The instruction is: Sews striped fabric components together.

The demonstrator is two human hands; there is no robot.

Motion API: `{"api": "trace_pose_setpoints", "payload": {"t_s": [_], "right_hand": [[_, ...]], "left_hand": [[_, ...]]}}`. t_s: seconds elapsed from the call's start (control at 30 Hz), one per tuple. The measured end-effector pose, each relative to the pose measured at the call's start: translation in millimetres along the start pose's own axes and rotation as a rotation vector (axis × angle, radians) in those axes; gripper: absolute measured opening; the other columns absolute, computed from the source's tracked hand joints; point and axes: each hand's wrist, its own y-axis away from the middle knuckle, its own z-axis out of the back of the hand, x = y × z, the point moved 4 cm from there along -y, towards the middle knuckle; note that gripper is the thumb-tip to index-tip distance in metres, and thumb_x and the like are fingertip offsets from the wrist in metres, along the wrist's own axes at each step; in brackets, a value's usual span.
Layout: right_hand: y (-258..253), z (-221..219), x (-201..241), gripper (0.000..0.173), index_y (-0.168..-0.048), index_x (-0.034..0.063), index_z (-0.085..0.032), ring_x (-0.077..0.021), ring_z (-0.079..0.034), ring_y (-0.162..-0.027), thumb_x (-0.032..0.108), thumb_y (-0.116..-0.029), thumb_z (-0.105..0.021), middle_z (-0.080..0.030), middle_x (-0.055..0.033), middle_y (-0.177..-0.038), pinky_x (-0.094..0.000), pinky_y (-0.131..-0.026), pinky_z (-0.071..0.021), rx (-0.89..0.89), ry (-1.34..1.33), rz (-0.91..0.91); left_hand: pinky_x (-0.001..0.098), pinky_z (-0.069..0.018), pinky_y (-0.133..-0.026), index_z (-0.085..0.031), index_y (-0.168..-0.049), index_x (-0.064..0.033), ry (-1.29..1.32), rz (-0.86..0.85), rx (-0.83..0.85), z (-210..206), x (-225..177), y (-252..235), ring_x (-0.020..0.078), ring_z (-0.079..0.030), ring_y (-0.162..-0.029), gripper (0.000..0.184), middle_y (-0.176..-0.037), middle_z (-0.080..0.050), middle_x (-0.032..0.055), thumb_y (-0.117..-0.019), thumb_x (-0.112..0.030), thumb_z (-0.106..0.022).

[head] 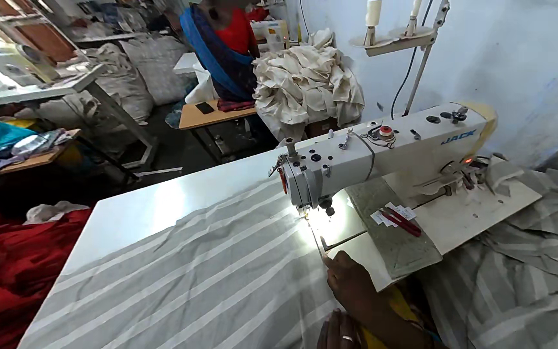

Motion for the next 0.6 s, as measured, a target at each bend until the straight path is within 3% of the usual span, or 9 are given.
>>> {"api": "trace_pose_setpoints", "payload": {"t_s": [0.1, 0.23, 0.37, 0.47, 0.53, 0.6], "right_hand": [[0, -1, -2, 0.038, -0.133, 0.0080, -0.070, -0.0305, -0.070, -0.095, 0.011, -0.0995, -0.052, -0.069, -0.0188, -0.110, -0.0407, -0.081, -0.0584, -0.040, -0.012, 0.016], [0, -1, -4, 0.037, -0.131, 0.0079, -0.071, -0.0305, -0.070, -0.093, 0.012, -0.0991, -0.053, -0.069, -0.0187, -0.107, -0.0403, -0.080, -0.0583, -0.052, -0.030, 0.022], [0, -2, -5, 0.037, -0.130, 0.0082, -0.072, -0.0294, -0.070, -0.093, 0.012, -0.0996, -0.052, -0.069, -0.0178, -0.108, -0.0393, -0.081, -0.0586, -0.060, -0.038, 0.022], [-2, -2, -7, 0.034, -0.127, 0.0079, -0.073, -0.0291, -0.070, -0.092, 0.014, -0.1003, -0.053, -0.069, -0.0176, -0.107, -0.0392, -0.081, -0.0586, -0.073, -0.049, 0.035], [-8, 1, -6, 0.034, -0.128, 0.0072, -0.073, -0.0302, -0.070, -0.097, 0.016, -0.1026, -0.052, -0.069, -0.0183, -0.111, -0.0410, -0.086, -0.0573, -0.023, -0.072, 0.015], [-20, 2, -5, 0.033, -0.125, 0.0067, -0.074, -0.0310, -0.070, -0.102, 0.018, -0.1035, -0.051, -0.070, -0.0185, -0.113, -0.0427, -0.090, -0.0564, -0.005, -0.062, 0.013]], "left_hand": [[0.0463, -0.0585, -0.094, -0.076, -0.111, 0.0020, -0.065, 0.033, -0.055, -2, 6, -11, 0.0387, -0.068, -0.118, 0.024, -0.126, -0.070, 0.0217, -0.0947, -0.003, -0.059], [0.0444, -0.0618, -0.084, -0.078, -0.105, -0.0015, -0.108, 0.067, -0.197, 3, 17, -23, 0.0358, -0.073, -0.107, 0.020, -0.115, -0.074, 0.0199, -0.0896, -0.006, -0.065], [0.0467, -0.0575, -0.096, -0.078, -0.110, -0.0042, -0.141, 0.070, -0.253, -9, 34, -28, 0.0363, -0.070, -0.115, 0.029, -0.121, -0.073, 0.0182, -0.0949, -0.025, -0.065], [0.0494, -0.0501, -0.107, -0.075, -0.120, -0.0036, -0.077, 0.047, -0.283, -14, 57, -35, 0.0351, -0.064, -0.126, 0.038, -0.131, -0.069, 0.0151, -0.0980, -0.031, -0.059], [0.0543, -0.0430, -0.113, -0.070, -0.130, -0.0040, 0.001, 0.017, -0.262, -16, 75, -43, 0.0345, -0.058, -0.133, 0.044, -0.140, -0.065, 0.0131, -0.1033, -0.033, -0.050], [0.0547, -0.0431, -0.113, -0.070, -0.131, -0.0060, 0.025, 0.000, -0.294, -19, 92, -55, 0.0325, -0.059, -0.133, 0.044, -0.140, -0.065, 0.0113, -0.1047, -0.032, -0.045]]}}
